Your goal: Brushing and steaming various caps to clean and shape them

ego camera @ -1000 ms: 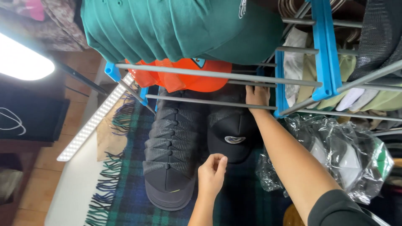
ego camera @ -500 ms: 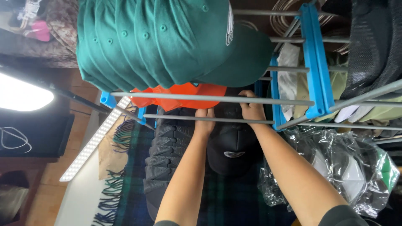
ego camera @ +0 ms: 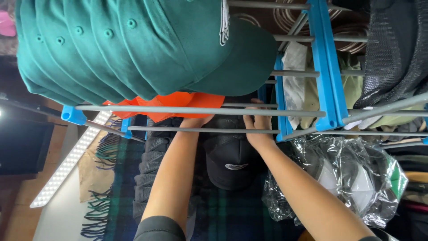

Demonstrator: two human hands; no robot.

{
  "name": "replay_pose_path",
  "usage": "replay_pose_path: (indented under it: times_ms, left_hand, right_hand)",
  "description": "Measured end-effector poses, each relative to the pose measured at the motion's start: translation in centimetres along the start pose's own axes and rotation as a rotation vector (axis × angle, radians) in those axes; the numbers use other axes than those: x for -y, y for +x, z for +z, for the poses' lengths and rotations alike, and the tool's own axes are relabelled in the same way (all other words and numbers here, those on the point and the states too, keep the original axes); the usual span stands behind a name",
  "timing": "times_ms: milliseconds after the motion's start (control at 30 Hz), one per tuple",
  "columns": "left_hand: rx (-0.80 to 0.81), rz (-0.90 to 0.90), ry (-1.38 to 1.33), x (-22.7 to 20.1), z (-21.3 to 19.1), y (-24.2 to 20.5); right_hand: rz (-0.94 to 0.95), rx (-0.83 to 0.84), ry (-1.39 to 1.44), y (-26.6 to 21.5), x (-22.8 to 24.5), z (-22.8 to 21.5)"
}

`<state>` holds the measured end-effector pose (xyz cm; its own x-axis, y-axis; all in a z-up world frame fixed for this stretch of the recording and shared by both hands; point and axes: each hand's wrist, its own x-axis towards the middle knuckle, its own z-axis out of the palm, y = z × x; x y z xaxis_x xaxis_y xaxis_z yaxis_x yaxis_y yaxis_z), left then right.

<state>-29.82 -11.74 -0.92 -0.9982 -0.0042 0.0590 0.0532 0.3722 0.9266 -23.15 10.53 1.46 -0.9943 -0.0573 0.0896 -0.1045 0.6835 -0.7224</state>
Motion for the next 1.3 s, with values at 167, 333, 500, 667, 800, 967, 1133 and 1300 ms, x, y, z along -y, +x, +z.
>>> replay_pose_path:
  times_ms: [167, 333, 500, 667, 800, 967, 1133, 1300]
  left_hand:
    - [0.067, -0.009, -0.021, -0.3, -0.1, -0.2]
    - [0.135, -0.004, -0.031, -2.0, 0.3, -0.4]
    - [-0.022, 0.299, 0.38, -0.8, 3.8, -0.7]
    - [-0.063, 0.349, 0.357, 0.9, 5.1, -0.2]
    - [0.003, 0.25, 0.197, -2.2, 4.2, -1.4]
    - [-0.051, 0.277, 0.259, -0.9, 4.7, -1.6]
    - [0.008, 0.517, 1.364, -1.1, 5.1, -4.9]
    - [-0.697, 0.063, 0.053, -3.9, 9.6, -20.8]
  right_hand:
    - [0.07, 0.114, -0.03, -2.0, -2.0, 0.0]
    - [0.1, 0.154, -0.03, -2.1, -1.0, -0.9]
    - [0.045, 0.203, -0.014, -2.9, 2.0, -2.3]
    - [0.012, 0.242, -0.019, -2.0, 0.3, -1.0]
    - [0.059, 0.205, -0.062, -1.3, -1.2, 0.1]
    - [0.094, 0.111, -0.101, -0.7, -2.1, 1.3]
    - [0.035, 0.072, 0.007, -2.7, -1.2, 0.8]
    - [-0.297, 0.012, -0.106, -6.4, -3.3, 0.7]
